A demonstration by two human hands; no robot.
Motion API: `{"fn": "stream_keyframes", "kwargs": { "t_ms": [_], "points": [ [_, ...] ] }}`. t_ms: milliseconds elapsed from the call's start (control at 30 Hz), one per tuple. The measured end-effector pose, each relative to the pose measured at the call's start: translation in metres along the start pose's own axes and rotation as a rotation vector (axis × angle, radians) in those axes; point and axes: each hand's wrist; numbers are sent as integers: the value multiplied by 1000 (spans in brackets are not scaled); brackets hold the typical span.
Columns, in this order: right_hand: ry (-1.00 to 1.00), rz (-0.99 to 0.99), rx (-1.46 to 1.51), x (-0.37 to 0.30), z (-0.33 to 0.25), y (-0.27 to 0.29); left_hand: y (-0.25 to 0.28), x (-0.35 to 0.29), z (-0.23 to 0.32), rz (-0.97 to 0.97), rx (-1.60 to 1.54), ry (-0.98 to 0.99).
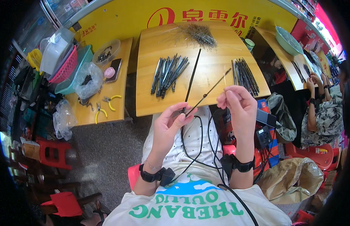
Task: Insert thin metal rods into specialized black plastic brackets to assemble larger components.
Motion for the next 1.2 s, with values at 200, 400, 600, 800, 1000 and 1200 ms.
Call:
{"fn": "stream_keyframes", "kwargs": {
  "t_ms": [200,400,600,800,1000,1200],
  "points": [
    [-34,13,214,-5,-10,-4,2,1,-5,-94,15,-50],
    [-140,-118,250,-5,-2,4,3,0,-8,-89,77,-77],
    [-124,14,72,-12,-3,-17,0,-3,-7,-115,156,-83],
    [-81,18,-33,-24,2,-35,-3,-4,-8,-108,179,-95],
    [51,133,-362,-23,-3,-31,1,-2,-13,-193,289,-119],
    [80,116,-505,-21,-2,-25,0,-2,-15,-245,470,-168]
  ]
}}
Point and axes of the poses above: each hand's wrist, its own x-axis towards the middle knuckle, its own y-axis out of the back of the hand, z = x × y, and after that the axes turned 10 degrees about z, right-handed
